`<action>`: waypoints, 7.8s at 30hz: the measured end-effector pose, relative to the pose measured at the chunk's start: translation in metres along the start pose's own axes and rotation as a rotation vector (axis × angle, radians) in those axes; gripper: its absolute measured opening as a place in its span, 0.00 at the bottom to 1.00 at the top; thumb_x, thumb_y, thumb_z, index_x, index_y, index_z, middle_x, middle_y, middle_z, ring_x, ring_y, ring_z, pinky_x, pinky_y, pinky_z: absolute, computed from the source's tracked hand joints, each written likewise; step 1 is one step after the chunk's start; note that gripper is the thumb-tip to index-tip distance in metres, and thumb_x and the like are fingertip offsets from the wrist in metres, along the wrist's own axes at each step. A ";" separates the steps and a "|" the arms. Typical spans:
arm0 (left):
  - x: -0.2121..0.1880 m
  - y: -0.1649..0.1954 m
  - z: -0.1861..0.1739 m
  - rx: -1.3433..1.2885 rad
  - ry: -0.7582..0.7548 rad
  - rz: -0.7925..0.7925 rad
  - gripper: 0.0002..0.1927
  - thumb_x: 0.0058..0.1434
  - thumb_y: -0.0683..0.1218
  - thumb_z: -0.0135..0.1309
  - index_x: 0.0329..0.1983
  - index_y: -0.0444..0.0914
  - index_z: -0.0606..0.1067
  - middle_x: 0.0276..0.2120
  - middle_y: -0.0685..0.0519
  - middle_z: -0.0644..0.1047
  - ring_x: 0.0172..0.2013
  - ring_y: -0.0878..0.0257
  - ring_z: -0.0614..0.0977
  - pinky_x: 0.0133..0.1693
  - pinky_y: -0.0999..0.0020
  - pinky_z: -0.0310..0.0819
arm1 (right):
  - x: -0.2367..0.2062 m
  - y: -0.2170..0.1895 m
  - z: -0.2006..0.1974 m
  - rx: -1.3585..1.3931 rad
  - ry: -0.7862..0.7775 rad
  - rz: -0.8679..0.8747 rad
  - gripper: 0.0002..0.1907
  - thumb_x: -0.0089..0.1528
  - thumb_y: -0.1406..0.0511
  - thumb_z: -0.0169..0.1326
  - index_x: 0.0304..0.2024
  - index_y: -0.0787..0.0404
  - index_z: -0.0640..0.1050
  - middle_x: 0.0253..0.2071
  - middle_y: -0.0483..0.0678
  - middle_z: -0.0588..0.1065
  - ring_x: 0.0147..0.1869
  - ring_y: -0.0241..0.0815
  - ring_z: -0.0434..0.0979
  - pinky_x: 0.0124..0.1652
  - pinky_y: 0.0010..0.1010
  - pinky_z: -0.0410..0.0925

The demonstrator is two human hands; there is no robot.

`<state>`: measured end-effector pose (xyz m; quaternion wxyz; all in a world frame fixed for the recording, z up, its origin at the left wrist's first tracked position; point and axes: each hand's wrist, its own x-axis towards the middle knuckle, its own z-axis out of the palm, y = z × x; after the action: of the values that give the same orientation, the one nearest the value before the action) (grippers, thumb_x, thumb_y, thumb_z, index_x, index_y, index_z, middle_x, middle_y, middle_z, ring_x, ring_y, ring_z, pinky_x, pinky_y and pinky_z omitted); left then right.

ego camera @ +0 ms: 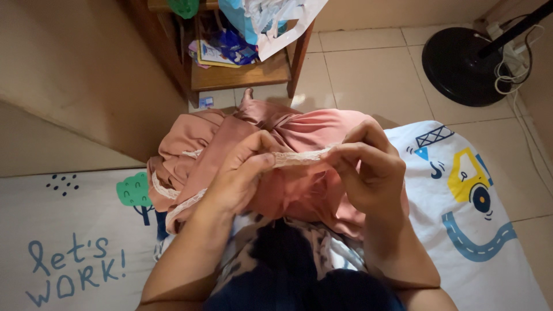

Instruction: The person sits with a pink garment on their lap and hand-sews a white lace trim onto its edge using a needle and thread. They pull the thread through the fabric, reposition the lace, and continue stitching along the trim throughout the clip.

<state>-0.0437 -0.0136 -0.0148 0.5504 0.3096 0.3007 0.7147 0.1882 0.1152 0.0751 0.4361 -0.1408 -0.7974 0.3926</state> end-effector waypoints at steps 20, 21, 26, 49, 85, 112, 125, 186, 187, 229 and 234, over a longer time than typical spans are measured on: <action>0.001 0.006 0.006 0.146 -0.049 0.061 0.04 0.81 0.36 0.54 0.54 0.33 0.78 0.50 0.54 0.81 0.52 0.68 0.80 0.59 0.69 0.75 | 0.002 0.002 0.004 -0.148 0.026 -0.033 0.11 0.64 0.78 0.73 0.47 0.65 0.89 0.41 0.45 0.72 0.43 0.37 0.71 0.41 0.28 0.63; 0.001 0.004 0.005 0.114 -0.039 0.049 0.04 0.81 0.37 0.54 0.54 0.33 0.78 0.49 0.54 0.80 0.51 0.69 0.78 0.56 0.70 0.73 | 0.001 0.001 0.004 -0.121 0.025 -0.015 0.10 0.65 0.78 0.74 0.47 0.66 0.88 0.42 0.45 0.72 0.43 0.36 0.71 0.41 0.27 0.63; 0.001 -0.001 0.004 -0.017 0.005 -0.021 0.06 0.78 0.38 0.55 0.54 0.34 0.79 0.48 0.54 0.81 0.48 0.68 0.78 0.53 0.71 0.73 | -0.002 0.002 0.008 0.107 0.002 0.056 0.08 0.69 0.79 0.71 0.48 0.67 0.88 0.44 0.44 0.74 0.43 0.33 0.73 0.43 0.23 0.69; 0.006 -0.006 0.008 -0.139 -0.007 -0.048 0.06 0.74 0.36 0.54 0.51 0.35 0.78 0.47 0.56 0.79 0.50 0.66 0.79 0.56 0.68 0.74 | -0.003 0.014 0.003 0.366 -0.058 0.192 0.06 0.71 0.81 0.67 0.48 0.70 0.86 0.47 0.44 0.74 0.48 0.34 0.76 0.48 0.25 0.72; -0.003 0.019 0.022 0.210 -0.093 0.136 0.02 0.84 0.33 0.53 0.53 0.30 0.76 0.52 0.46 0.85 0.56 0.61 0.87 0.64 0.63 0.83 | 0.003 0.009 0.005 -0.417 0.051 -0.152 0.15 0.56 0.75 0.74 0.44 0.55 0.91 0.34 0.41 0.70 0.46 0.43 0.68 0.44 0.31 0.65; 0.001 -0.006 0.004 -0.051 -0.080 0.001 0.05 0.78 0.33 0.55 0.51 0.34 0.77 0.46 0.53 0.82 0.48 0.64 0.83 0.55 0.66 0.79 | -0.003 0.016 0.007 0.227 -0.037 0.156 0.07 0.64 0.77 0.73 0.44 0.68 0.88 0.39 0.44 0.74 0.38 0.37 0.73 0.42 0.28 0.67; 0.003 -0.029 0.012 -0.232 -0.018 -0.061 0.05 0.76 0.33 0.53 0.48 0.36 0.75 0.47 0.52 0.81 0.49 0.64 0.85 0.53 0.67 0.81 | -0.016 0.052 0.018 0.694 -0.103 0.150 0.15 0.60 0.81 0.74 0.45 0.65 0.87 0.41 0.48 0.86 0.46 0.41 0.80 0.54 0.33 0.71; 0.048 -0.062 -0.030 0.031 0.371 -0.012 0.12 0.74 0.38 0.66 0.59 0.31 0.81 0.50 0.48 0.87 0.49 0.64 0.90 0.53 0.70 0.83 | -0.015 -0.023 -0.008 0.375 -0.891 -0.212 0.04 0.80 0.70 0.59 0.49 0.59 0.82 0.53 0.46 0.81 0.56 0.50 0.82 0.57 0.38 0.77; 0.050 -0.064 -0.035 -0.004 0.362 -0.020 0.12 0.75 0.37 0.66 0.59 0.31 0.81 0.51 0.48 0.87 0.50 0.63 0.90 0.53 0.70 0.84 | -0.011 -0.026 -0.010 0.518 -0.935 -0.216 0.07 0.82 0.69 0.55 0.48 0.60 0.82 0.52 0.48 0.81 0.55 0.51 0.83 0.56 0.39 0.77; 0.046 -0.063 -0.030 -0.084 0.391 0.092 0.17 0.77 0.38 0.63 0.66 0.32 0.78 0.56 0.47 0.87 0.57 0.61 0.88 0.61 0.67 0.83 | -0.003 -0.013 0.012 0.592 -1.027 -0.325 0.03 0.80 0.67 0.68 0.49 0.56 0.88 0.50 0.41 0.85 0.55 0.43 0.86 0.56 0.39 0.73; 0.050 -0.066 -0.034 -0.087 0.413 0.103 0.17 0.78 0.38 0.64 0.67 0.32 0.78 0.55 0.47 0.86 0.55 0.61 0.88 0.59 0.65 0.83 | 0.013 0.006 0.009 0.947 -1.432 -0.420 0.03 0.80 0.64 0.69 0.51 0.57 0.88 0.50 0.43 0.85 0.54 0.45 0.87 0.53 0.38 0.71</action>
<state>-0.0404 0.0461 -0.0817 0.4526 0.1475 0.3596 0.8025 0.1733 0.1217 0.0755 -0.0923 0.4836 -0.6423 0.5874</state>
